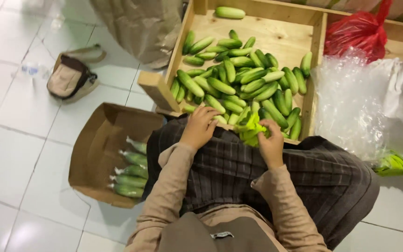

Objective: The person wipes individual cucumbers with a cloth and places each one into a clear plastic bag.

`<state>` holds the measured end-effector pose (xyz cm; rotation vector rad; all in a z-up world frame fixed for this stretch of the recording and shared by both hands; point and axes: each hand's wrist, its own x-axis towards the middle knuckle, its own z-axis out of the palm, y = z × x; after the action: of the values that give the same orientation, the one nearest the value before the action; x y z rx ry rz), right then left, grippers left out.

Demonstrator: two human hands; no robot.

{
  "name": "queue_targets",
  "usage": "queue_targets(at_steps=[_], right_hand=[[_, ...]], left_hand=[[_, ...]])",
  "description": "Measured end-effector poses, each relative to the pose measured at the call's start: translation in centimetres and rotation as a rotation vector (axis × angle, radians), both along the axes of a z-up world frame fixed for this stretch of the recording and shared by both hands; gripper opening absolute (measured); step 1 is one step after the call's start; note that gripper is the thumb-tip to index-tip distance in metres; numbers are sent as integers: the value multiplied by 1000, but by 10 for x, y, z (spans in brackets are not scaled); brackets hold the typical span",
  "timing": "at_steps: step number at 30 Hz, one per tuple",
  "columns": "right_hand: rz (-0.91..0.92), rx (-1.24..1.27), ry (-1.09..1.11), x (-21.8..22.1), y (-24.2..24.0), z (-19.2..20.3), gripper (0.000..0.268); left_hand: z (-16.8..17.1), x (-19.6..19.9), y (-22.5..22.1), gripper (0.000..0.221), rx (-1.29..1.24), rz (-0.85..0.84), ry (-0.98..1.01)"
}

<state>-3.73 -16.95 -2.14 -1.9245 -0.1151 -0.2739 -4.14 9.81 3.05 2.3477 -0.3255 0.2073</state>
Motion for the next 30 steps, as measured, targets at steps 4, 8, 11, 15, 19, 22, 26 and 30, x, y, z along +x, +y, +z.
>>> queue_targets(at_steps=[4,8,11,15,19,22,26,30], right_hand=[[-53,30,67,-5,-18,-45,28],[-53,77,100,4,-17,-54,28],[-38,101,100,8,-14,-59,29],[-16,122,72,5,-17,-70,30],[-1,123,57,4,-15,-72,30],[12,148,65,7,-11,-74,31],[21,153,123,9,-12,-78,31],[23,147,114,6,-13,-78,31]], left_hand=[[-102,79,-18,30,215,-1,234],[-176,131,-31,35,442,-12,323],[-197,142,-38,38,488,-5,366],[-242,157,-37,35,531,159,463],[-246,156,-33,48,546,141,505],[-224,151,-36,56,688,145,520],[-178,144,-42,48,810,117,623],[-182,157,-32,65,772,-21,590]])
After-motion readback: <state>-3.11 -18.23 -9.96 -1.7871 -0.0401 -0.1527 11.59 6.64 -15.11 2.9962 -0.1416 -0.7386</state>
